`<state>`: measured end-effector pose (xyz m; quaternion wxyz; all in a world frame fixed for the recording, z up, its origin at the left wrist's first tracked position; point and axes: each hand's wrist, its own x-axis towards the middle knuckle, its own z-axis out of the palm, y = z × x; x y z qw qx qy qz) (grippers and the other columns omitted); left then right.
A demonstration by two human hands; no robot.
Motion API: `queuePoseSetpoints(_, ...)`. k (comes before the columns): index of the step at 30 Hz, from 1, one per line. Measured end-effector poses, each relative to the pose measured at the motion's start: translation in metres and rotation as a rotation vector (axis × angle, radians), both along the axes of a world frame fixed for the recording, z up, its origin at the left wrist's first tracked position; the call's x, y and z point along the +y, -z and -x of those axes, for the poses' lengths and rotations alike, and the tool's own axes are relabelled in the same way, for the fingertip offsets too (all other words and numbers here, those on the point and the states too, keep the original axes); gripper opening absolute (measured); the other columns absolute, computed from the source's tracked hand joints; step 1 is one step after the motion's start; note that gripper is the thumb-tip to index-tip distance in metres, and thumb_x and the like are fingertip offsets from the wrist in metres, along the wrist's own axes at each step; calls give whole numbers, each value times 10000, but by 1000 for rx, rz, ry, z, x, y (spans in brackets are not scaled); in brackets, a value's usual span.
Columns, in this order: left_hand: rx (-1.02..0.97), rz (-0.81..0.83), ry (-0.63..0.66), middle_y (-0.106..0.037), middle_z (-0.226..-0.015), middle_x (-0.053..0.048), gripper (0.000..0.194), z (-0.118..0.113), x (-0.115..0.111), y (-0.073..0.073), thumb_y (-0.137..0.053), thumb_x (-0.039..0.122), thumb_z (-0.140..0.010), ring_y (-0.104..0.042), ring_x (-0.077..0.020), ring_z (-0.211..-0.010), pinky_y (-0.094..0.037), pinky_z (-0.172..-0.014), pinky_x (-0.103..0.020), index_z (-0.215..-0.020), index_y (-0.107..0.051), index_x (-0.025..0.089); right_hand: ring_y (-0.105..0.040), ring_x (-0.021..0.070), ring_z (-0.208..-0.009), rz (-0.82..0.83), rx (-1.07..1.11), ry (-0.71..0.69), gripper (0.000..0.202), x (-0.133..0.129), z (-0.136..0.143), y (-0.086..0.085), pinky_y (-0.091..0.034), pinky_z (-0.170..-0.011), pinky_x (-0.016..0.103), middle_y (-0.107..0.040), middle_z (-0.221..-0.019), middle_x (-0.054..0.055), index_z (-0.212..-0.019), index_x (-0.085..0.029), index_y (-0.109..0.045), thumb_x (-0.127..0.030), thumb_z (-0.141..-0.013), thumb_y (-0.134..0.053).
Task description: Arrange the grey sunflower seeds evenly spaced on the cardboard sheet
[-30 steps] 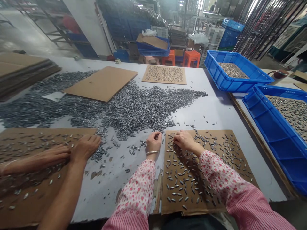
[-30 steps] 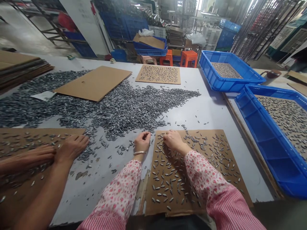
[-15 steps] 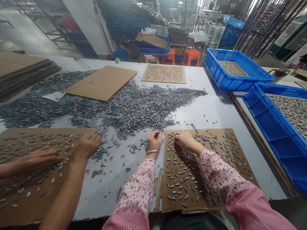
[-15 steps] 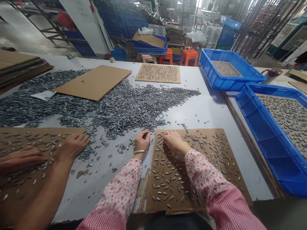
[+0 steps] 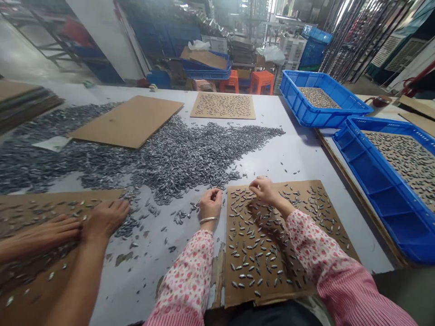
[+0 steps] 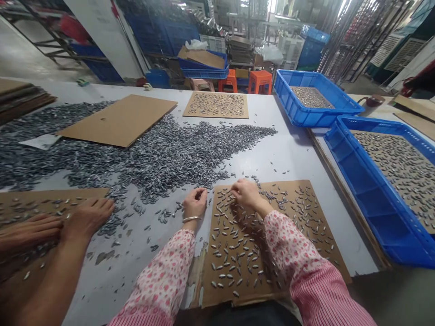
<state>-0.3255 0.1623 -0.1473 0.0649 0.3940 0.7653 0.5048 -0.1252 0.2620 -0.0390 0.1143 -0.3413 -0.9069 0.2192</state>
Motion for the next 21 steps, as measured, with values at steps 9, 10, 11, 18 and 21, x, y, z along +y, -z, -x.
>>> queuePoseSetpoints(9, 15, -1, -9, -632, -710, -11, 232, 2, -1, -8, -558, 359, -756, -534, -110, -601, -443, -627, -224, -804, -684, 171, -543, 137, -761, 62, 50, 163, 129, 24, -72, 9, -399, -705, 254, -619, -811, 38, -804, -169, -680, -249, -835, -583)
queuePoseSetpoints(10, 10, 3, -10, -630, -706, -10, 230, 1, -2, -11, -560, 358, -752, -531, -110, -598, -444, -623, -223, -799, -683, 170, -541, 141, -777, 61, -7, 134, 122, 21, -75, 13, -394, -707, 254, -618, -816, 39, -806, -171, -681, -250, -832, -591)
queuePoseSetpoints(11, 4, 8, -12, -628, -701, -11, 229, 1, -2, -14, -561, 359, -747, -528, -109, -593, -445, -619, -223, -792, -682, 169, -538, 145, -791, 54, -59, 112, 117, 18, -76, 17, -389, -709, 254, -616, -818, 38, -808, -175, -682, -253, -830, -598)
queuePoseSetpoints(18, -11, 29, -31, -610, -658, -13, 249, -3, -3, -27, -546, 375, -721, -513, -113, -564, -447, -594, -231, -756, -672, 163, -515, 178, -901, -116, -261, 28, 132, 1, -62, 26, -366, -760, 272, -611, -874, 50, -870, -212, -699, -296, -853, -599)
queuePoseSetpoints(21, -18, 36, -28, -616, -658, -15, 253, -3, -4, -28, -539, 378, -723, -516, -117, -565, -451, -592, -235, -754, -671, 164, -514, 184, -901, -121, -328, -8, 151, -3, -55, 23, -364, -750, 273, -612, -892, 67, -865, -209, -706, -274, -870, -570)
